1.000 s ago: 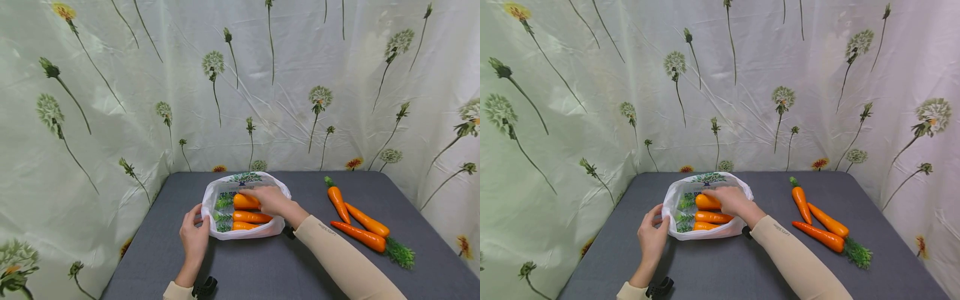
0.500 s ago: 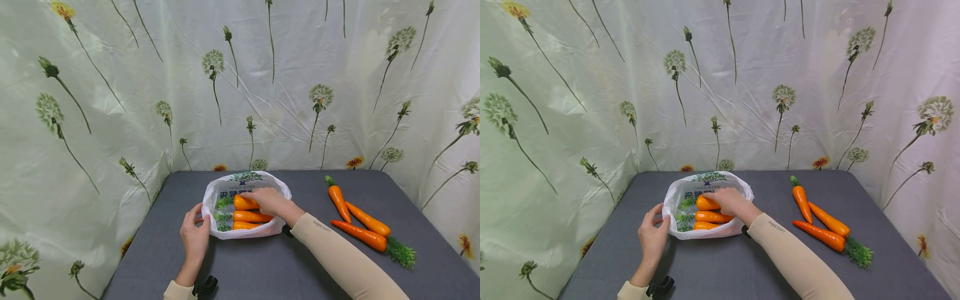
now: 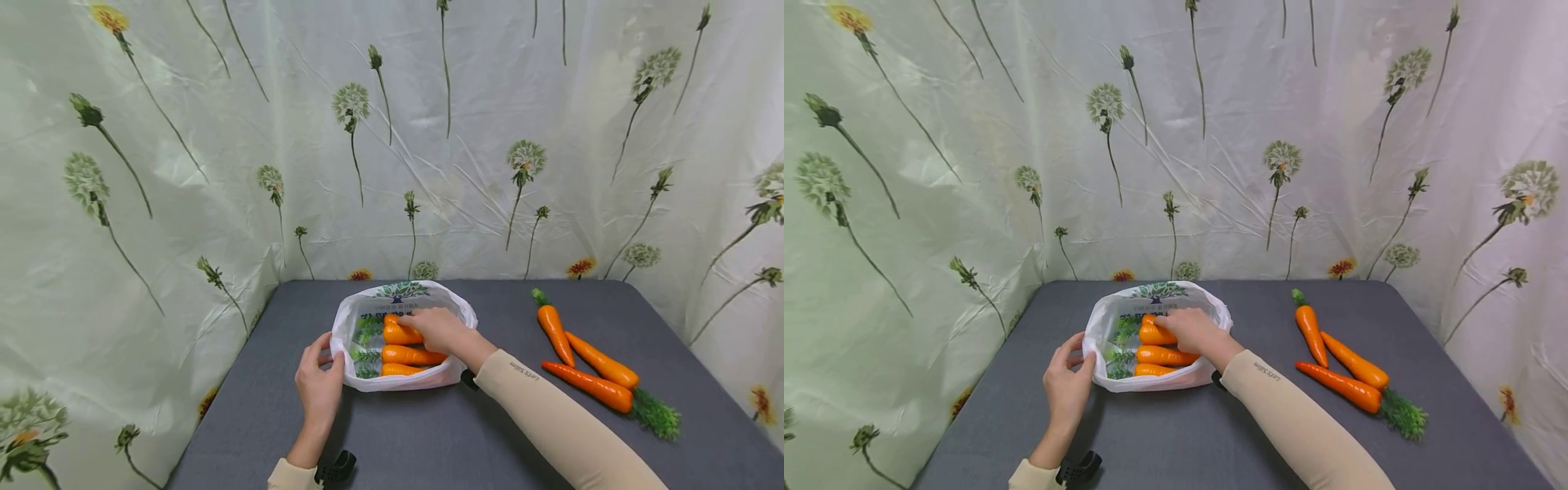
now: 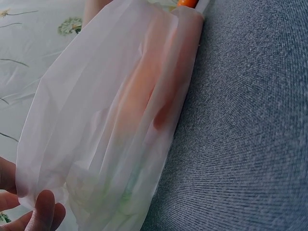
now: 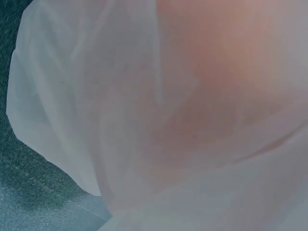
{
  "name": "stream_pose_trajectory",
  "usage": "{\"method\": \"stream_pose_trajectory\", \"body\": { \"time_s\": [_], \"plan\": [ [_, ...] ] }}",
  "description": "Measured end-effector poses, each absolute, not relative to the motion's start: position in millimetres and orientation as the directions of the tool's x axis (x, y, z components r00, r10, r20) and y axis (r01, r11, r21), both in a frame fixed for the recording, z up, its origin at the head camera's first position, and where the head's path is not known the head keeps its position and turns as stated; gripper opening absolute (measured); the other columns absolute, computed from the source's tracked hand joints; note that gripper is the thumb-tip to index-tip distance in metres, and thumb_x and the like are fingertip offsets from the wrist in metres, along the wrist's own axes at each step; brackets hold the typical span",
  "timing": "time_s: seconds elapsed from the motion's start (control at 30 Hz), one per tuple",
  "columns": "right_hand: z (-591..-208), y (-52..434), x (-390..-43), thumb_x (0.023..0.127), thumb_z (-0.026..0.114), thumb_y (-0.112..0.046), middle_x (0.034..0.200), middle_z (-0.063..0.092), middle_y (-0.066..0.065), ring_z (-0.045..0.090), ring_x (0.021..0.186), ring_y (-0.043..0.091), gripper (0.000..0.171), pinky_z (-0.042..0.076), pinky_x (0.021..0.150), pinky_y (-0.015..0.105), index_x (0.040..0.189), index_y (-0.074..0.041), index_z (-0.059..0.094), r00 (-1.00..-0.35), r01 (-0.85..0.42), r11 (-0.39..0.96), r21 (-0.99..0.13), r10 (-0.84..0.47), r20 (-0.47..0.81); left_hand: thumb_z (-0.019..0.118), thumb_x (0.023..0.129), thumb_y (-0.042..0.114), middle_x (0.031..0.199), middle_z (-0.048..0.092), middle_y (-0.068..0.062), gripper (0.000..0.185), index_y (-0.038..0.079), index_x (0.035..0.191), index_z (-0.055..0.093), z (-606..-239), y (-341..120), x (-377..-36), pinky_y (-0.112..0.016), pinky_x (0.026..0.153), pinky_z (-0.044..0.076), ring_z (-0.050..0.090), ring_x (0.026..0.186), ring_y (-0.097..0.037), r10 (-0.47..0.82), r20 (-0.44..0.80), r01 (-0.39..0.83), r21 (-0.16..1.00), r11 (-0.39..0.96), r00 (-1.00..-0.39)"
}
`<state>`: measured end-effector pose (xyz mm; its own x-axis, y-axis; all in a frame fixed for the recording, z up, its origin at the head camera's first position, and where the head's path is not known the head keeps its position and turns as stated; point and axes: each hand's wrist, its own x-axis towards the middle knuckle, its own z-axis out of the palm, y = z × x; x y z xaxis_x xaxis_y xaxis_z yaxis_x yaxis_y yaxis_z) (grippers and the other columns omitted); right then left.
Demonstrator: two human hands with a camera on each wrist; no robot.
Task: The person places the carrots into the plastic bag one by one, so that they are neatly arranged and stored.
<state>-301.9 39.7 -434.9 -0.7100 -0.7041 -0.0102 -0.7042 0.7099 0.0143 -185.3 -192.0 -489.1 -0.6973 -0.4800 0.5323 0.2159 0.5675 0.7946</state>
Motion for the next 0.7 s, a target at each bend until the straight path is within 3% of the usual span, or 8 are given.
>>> {"method": "stream_pose_trajectory", "body": {
  "time_s": [0.37,0.7],
  "plan": [
    [-440.5,41.1,-304.6,0.086,0.070,0.000,0.100,0.068,-0.003,0.062,0.086,0.018,0.036,0.053,0.082,0.039,0.117,-0.020,0.071,-0.731,-0.682,0.731,0.007,-0.681,-0.044,0.077,0.085,0.005,0.105,0.067,-0.005,0.038,0.011,0.122,0.072,-489.0,-191.6,-184.1,-0.032,0.064,0.053,0.067,0.080,-0.019,-0.483,0.519,0.210,0.803,0.557,-0.705],
    [-442.0,43.6,-306.3,0.092,0.070,-0.006,0.099,0.063,-0.004,0.058,0.084,0.016,0.033,0.051,0.081,0.036,0.121,-0.021,0.071,-0.722,-0.690,0.721,-0.065,-0.691,0.000,0.077,0.084,0.003,0.104,0.067,-0.004,0.039,0.011,0.121,0.072,-489.6,-193.3,-184.2,-0.033,0.065,0.053,0.067,0.079,-0.018,-0.481,0.524,0.209,0.799,0.564,-0.703]
  ]
}}
